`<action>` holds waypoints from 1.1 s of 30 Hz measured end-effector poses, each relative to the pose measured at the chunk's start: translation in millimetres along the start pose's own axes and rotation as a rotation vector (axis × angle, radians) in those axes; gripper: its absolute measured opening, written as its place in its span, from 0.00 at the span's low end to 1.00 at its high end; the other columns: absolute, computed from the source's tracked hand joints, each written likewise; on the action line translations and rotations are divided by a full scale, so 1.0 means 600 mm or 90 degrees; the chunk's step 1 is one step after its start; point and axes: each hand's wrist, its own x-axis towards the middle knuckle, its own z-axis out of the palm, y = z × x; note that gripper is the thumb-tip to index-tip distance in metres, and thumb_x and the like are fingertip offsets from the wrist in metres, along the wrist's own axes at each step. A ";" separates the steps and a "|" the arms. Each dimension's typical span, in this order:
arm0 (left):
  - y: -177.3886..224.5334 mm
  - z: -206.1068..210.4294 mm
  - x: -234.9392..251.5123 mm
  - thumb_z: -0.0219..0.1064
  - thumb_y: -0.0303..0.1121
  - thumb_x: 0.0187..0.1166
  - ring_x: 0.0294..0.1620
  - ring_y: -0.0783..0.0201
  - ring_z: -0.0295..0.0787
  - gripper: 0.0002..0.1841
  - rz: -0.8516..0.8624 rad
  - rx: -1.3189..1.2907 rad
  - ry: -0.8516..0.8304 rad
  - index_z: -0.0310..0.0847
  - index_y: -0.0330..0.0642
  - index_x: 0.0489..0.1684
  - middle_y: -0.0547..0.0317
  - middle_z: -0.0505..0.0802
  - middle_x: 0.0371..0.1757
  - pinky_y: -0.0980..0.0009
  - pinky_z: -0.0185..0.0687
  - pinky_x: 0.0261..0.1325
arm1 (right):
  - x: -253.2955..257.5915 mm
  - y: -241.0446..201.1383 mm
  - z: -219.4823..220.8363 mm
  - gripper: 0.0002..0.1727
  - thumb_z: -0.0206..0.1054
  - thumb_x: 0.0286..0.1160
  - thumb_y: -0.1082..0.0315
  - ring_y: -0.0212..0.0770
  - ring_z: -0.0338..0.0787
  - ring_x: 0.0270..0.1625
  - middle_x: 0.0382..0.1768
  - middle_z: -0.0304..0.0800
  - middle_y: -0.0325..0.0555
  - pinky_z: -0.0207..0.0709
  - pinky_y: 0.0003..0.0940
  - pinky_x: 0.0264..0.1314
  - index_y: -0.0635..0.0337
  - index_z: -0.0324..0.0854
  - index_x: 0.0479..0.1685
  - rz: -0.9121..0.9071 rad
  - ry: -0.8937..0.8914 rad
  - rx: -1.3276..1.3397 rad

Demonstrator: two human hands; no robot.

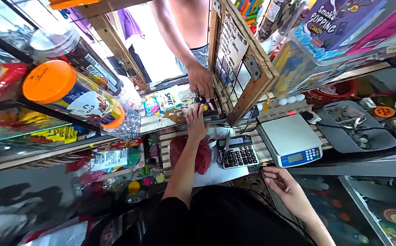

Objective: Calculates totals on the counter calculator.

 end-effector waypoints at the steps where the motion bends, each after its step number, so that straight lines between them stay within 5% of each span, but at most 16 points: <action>1: -0.001 -0.006 -0.004 0.80 0.40 0.68 0.91 0.34 0.54 0.49 0.008 -0.025 0.006 0.56 0.48 0.93 0.44 0.62 0.93 0.33 0.46 0.88 | -0.004 0.002 -0.002 0.24 0.66 0.73 0.62 0.37 0.91 0.62 0.67 0.86 0.52 0.88 0.30 0.62 0.65 0.80 0.67 0.001 -0.003 0.000; 5: 0.041 -0.033 -0.058 0.68 0.27 0.75 0.84 0.40 0.68 0.31 -0.011 -0.115 0.090 0.68 0.37 0.82 0.39 0.73 0.84 0.43 0.65 0.84 | -0.018 0.014 -0.020 0.23 0.67 0.74 0.63 0.37 0.91 0.63 0.67 0.84 0.53 0.88 0.30 0.62 0.65 0.81 0.66 0.006 0.004 0.015; 7: 0.090 -0.031 -0.114 0.62 0.27 0.80 0.77 0.37 0.76 0.21 -0.074 -0.125 -0.022 0.77 0.31 0.71 0.34 0.82 0.73 0.41 0.72 0.78 | -0.030 0.025 -0.029 0.23 0.67 0.74 0.64 0.38 0.91 0.63 0.67 0.84 0.54 0.89 0.31 0.62 0.65 0.81 0.66 0.019 0.011 0.021; 9: 0.132 -0.004 -0.159 0.60 0.34 0.85 0.75 0.37 0.78 0.18 -0.086 -0.110 -0.227 0.83 0.39 0.69 0.36 0.84 0.72 0.41 0.75 0.75 | -0.038 0.032 -0.039 0.23 0.67 0.74 0.64 0.38 0.90 0.63 0.67 0.84 0.54 0.89 0.30 0.62 0.65 0.81 0.67 0.034 0.005 0.024; 12: 0.176 0.057 -0.209 0.61 0.47 0.86 0.85 0.32 0.64 0.24 -0.102 -0.036 -0.421 0.78 0.58 0.81 0.39 0.66 0.90 0.37 0.67 0.78 | -0.044 0.030 -0.054 0.23 0.66 0.74 0.64 0.37 0.90 0.63 0.67 0.84 0.53 0.88 0.30 0.61 0.64 0.81 0.67 0.045 -0.016 0.012; 14: 0.198 0.076 -0.222 0.69 0.46 0.80 0.86 0.29 0.61 0.31 -0.140 0.013 -0.459 0.72 0.57 0.85 0.37 0.59 0.93 0.34 0.69 0.74 | -0.048 0.030 -0.065 0.23 0.66 0.74 0.62 0.38 0.90 0.62 0.66 0.83 0.52 0.89 0.31 0.61 0.62 0.82 0.67 0.031 -0.028 0.002; 20: 0.209 0.075 -0.230 0.79 0.44 0.65 0.86 0.25 0.57 0.46 -0.215 0.076 -0.525 0.62 0.57 0.91 0.24 0.64 0.85 0.31 0.62 0.77 | -0.074 0.062 -0.098 0.23 0.67 0.75 0.60 0.39 0.91 0.62 0.66 0.85 0.53 0.90 0.32 0.60 0.63 0.82 0.67 -0.001 -0.037 -0.001; 22: 0.206 0.078 -0.239 0.80 0.42 0.62 0.84 0.25 0.59 0.47 -0.213 0.077 -0.507 0.64 0.58 0.89 0.25 0.66 0.84 0.32 0.63 0.77 | -0.081 0.074 -0.106 0.23 0.66 0.75 0.59 0.38 0.91 0.62 0.65 0.85 0.53 0.90 0.31 0.59 0.63 0.82 0.66 -0.004 -0.040 0.001; 25: 0.210 0.063 -0.248 0.82 0.35 0.56 0.75 0.30 0.74 0.44 -0.253 -0.011 -0.474 0.69 0.56 0.82 0.28 0.70 0.81 0.37 0.78 0.68 | -0.083 0.090 -0.118 0.24 0.67 0.73 0.59 0.38 0.91 0.61 0.65 0.85 0.54 0.89 0.31 0.59 0.63 0.82 0.65 0.008 -0.057 0.007; 28: 0.224 0.002 -0.245 0.82 0.40 0.61 0.63 0.37 0.86 0.39 -0.366 -0.133 -0.377 0.72 0.51 0.79 0.33 0.78 0.76 0.39 0.85 0.58 | -0.073 0.107 -0.132 0.25 0.67 0.73 0.57 0.39 0.91 0.61 0.65 0.84 0.55 0.89 0.32 0.59 0.63 0.83 0.65 0.007 -0.086 -0.009; 33: 0.120 -0.077 -0.235 0.79 0.43 0.68 0.62 0.28 0.84 0.35 -0.503 -0.067 -0.135 0.73 0.45 0.77 0.26 0.78 0.73 0.30 0.81 0.56 | -0.057 0.105 -0.142 0.25 0.66 0.74 0.58 0.39 0.90 0.63 0.66 0.83 0.54 0.89 0.32 0.61 0.63 0.82 0.66 -0.002 -0.114 -0.005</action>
